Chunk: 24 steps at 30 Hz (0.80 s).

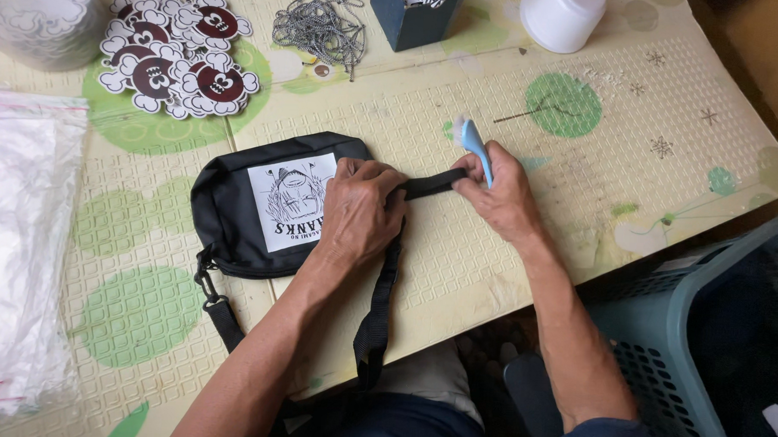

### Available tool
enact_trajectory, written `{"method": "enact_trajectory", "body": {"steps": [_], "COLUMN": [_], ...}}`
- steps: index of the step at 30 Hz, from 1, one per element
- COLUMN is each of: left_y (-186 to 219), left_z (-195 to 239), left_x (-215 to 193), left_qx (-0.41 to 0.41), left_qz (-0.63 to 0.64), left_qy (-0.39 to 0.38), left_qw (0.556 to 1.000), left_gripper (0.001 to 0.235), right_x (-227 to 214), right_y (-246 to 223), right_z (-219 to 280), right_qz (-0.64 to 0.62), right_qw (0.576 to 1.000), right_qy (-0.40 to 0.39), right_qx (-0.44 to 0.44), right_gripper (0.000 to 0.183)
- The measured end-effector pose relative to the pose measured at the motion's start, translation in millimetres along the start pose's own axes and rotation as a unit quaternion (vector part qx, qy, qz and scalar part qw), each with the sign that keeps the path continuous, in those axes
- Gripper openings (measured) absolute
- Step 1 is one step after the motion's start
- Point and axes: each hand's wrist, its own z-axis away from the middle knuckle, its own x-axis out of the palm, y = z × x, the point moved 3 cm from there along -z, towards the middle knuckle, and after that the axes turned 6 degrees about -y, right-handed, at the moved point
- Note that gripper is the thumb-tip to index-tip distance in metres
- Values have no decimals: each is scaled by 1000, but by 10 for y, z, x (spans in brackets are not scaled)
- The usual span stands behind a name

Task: The person uses a light blue brush to clean the exterior of a black shoulder bag on a table. They scrub the main body, the zipper area, the strap, and the front logo patch. The bag is flipped over to clean both sides.

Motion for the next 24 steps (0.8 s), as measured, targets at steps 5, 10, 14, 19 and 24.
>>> {"method": "enact_trajectory", "body": {"steps": [5,10,14,19,24], "left_y": [41,119,108,89,70], "left_z": [-19,14,0,19,22], "left_x": [-20,-79,-35,-11,6], "left_qx": [-14,-1,-4,-8,-9], "left_qz": [-5,0,-18,-11,1], "left_qy": [-10,-18,-23,-21,-8], "left_qw": [1000,1000,1000,1000,1000], "left_gripper": [20,15,11,9,8], "right_x": [41,19,-28,3,50], "right_y": [210,187,85,264,232], "right_z": [2,33,35,34,-12], "right_qz": [54,36,-27,48,163], "right_qw": [997,996,998,988,973], "right_qy": [55,84,49,120,124], "right_qx": [-11,-10,35,87,110], "right_gripper": [22,26,17,29,51]}}
